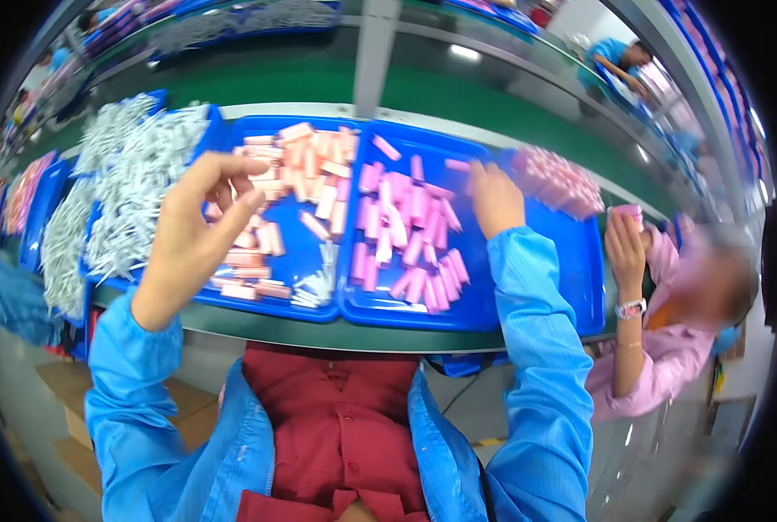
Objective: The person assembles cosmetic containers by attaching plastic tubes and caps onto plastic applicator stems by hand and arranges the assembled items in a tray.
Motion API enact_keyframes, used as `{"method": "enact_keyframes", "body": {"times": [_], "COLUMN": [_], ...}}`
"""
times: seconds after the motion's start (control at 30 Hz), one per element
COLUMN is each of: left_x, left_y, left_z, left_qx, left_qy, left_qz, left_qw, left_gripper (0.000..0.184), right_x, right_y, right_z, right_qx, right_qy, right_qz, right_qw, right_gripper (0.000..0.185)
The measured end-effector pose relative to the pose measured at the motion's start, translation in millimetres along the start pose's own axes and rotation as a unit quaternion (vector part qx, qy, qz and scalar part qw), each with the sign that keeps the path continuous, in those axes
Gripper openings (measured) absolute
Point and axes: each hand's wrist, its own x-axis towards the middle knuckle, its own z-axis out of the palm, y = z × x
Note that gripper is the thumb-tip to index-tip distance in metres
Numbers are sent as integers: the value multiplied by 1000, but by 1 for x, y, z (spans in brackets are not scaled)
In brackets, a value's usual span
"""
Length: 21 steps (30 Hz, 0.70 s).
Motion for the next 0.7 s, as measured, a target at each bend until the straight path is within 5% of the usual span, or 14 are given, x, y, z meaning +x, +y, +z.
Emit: {"method": "enact_keyframes", "body": {"times": [0.07, 0.1, 0.27, 0.53, 0.7], "left_x": [-32, -48, -117, -119, -45], "left_y": [-14, -20, -39, -78, -108], "left_z": [-17, -26, -45, -91, -111], "left_qx": [22, -1, -39, 246, 349], "left_qy": [48, 59, 56, 222, 179], "left_qz": [-26, -61, -207, -86, 33], "left_qw": [998, 996, 976, 940, 919], "left_gripper": [25, 23, 20, 10, 16], "right_x": [-7, -10, -30, -36, -31], "right_y": [4, -3, -20, -25, -49], "right_z": [31, 35, 4, -42, -74], "right_qx": [5, -27, -80, 20, 202], "right_qy": [45, -27, -78, -104, -53], "right_qz": [-88, -69, -175, -133, -38], "right_qw": [995, 997, 978, 985, 977], "right_gripper": [15, 13, 11, 13, 16]}}
